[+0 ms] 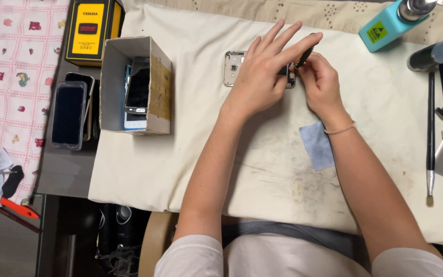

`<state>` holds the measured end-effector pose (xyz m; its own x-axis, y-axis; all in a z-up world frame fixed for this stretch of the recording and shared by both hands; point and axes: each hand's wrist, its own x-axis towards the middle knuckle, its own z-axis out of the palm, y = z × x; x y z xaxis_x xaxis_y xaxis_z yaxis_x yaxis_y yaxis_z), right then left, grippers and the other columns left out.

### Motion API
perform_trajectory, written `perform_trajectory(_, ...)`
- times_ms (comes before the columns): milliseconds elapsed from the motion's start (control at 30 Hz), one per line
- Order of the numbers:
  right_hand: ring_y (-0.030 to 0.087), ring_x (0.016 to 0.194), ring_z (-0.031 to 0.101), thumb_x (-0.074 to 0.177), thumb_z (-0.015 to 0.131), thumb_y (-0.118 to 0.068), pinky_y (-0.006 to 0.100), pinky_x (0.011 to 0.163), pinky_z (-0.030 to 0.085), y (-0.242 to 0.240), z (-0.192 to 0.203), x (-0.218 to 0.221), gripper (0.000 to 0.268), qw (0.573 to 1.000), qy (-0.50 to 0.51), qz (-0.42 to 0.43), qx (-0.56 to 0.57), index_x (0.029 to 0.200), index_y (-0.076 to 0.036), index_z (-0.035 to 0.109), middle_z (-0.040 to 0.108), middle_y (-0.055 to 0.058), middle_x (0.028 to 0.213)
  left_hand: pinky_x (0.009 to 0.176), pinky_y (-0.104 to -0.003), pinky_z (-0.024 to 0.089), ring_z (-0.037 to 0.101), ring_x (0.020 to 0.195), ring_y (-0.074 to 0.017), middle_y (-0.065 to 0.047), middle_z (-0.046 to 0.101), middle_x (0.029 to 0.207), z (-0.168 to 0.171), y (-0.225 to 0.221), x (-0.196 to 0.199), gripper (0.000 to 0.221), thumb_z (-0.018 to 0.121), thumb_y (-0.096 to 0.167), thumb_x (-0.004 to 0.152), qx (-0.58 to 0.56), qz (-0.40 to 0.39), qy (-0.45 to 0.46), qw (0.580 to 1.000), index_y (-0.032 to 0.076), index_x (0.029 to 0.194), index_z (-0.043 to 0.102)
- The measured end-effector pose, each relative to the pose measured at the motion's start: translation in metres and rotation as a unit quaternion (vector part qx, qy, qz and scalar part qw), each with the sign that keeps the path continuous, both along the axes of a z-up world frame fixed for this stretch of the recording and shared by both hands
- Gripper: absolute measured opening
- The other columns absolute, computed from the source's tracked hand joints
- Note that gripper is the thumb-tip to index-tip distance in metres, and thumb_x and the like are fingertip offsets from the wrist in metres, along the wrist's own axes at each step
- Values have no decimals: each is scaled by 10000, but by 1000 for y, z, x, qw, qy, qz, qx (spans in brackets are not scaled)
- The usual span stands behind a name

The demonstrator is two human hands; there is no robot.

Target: A person is using a precision screwdriver to install small screws into the internal frame of a smartphone during a repair process.

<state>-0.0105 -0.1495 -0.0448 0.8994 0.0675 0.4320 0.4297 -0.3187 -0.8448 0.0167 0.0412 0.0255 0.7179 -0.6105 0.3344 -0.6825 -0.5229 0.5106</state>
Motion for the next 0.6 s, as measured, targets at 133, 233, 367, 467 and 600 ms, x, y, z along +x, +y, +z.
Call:
perform_trajectory(133,179,867,683,1010,806,-75,301,787,584,0,-23,6,278,992,63,-110,14,999,-72,528,612,54,906,1246,-627,343,297,1621,-337,-54,408,1681,-7,-6,-3,871,443,-73,830,-1,-6,-9,1000,395,1564,416)
perform_trajectory(233,226,959,612,1107,582,-122,338,861,534,-1,-10,-1,287,1000,17,-11,20,1337,32,507,590,157,1176,1280,-587,334,301,1636,-302,-22,406,1700,-6,-9,-6,841,443,-45,889,9,-1,-3,1000,422,1584,369)
perform_trajectory(367,268,1083,615,1137,536,-29,365,1004,488,-2,-11,2,121,1000,11,17,20,1138,35,639,650,156,1125,1251,-591,354,328,1612,-305,-13,443,1666,-3,-4,-4,890,432,-37,810,18,14,-6,1000,414,1575,372)
perform_trajectory(467,152,920,672,1015,810,-17,271,828,599,-8,-32,10,175,993,67,-73,68,1035,-18,636,686,96,994,1277,-587,330,310,1621,-307,-29,435,1675,-6,-6,-3,852,441,-30,854,9,11,-1,1000,420,1576,382)
perform_trajectory(600,222,984,613,1101,702,-109,351,877,543,-6,-18,4,233,998,40,-21,45,1150,13,509,574,144,1151,1230,-496,393,442,1489,-245,14,526,1592,-8,-5,-2,838,480,-30,873,-3,-1,-14,1000,416,1573,362)
